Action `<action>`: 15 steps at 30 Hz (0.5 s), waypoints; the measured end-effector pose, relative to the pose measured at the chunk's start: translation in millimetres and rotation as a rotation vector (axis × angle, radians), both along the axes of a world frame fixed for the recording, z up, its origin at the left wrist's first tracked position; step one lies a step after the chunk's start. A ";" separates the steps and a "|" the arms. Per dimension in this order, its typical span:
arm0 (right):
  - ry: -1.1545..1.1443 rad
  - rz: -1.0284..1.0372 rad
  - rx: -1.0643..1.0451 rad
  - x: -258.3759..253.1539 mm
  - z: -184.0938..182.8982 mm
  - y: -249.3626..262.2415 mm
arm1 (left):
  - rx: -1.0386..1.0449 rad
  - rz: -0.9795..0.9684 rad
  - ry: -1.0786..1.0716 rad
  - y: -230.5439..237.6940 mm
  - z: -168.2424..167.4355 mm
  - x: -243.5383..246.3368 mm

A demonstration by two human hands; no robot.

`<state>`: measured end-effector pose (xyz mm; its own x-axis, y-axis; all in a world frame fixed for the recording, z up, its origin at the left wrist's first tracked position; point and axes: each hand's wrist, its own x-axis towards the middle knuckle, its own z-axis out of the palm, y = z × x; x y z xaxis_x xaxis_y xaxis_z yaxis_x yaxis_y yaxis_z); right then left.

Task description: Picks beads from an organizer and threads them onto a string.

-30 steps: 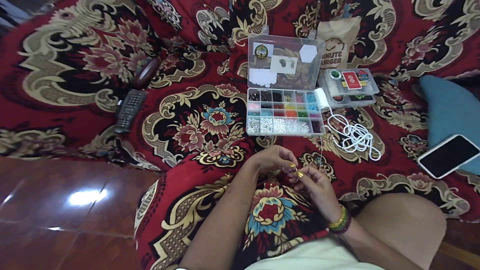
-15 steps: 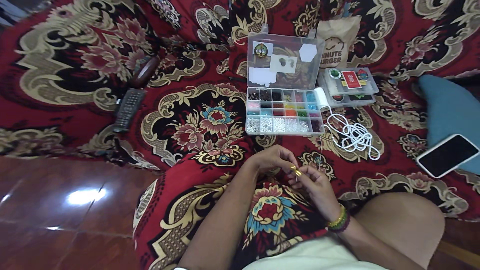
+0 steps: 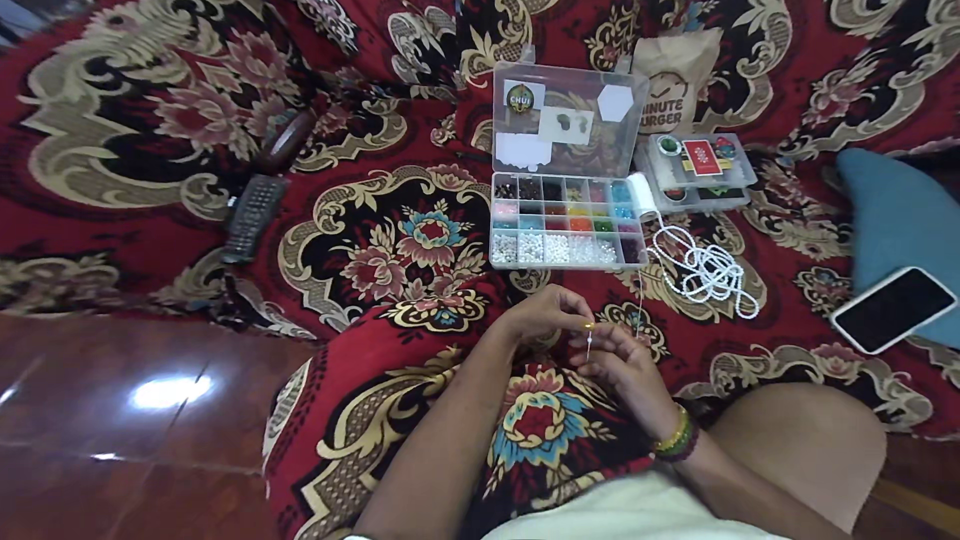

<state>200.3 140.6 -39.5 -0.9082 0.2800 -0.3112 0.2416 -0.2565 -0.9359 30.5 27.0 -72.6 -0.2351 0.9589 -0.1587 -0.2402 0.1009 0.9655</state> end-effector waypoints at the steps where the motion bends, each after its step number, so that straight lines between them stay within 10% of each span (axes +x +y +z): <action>1: 0.009 0.003 -0.007 0.2 -1.4 0.5 | -0.003 0.000 -0.002 -0.2 0.1 -0.3; 10: -0.030 -0.037 0.053 -0.4 4.2 -1.9 | -0.032 0.067 0.080 -0.6 5.2 -1.9; 15: -0.004 -0.035 0.046 0.7 3.6 -1.6 | -0.090 0.520 0.171 -1.2 9.5 -3.3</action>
<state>201.0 139.0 -36.0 -0.8962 0.3259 -0.3009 0.2369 -0.2218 -0.9459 27.3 25.9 -63.1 -0.7034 0.6941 -0.1528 -0.1211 0.0948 0.9881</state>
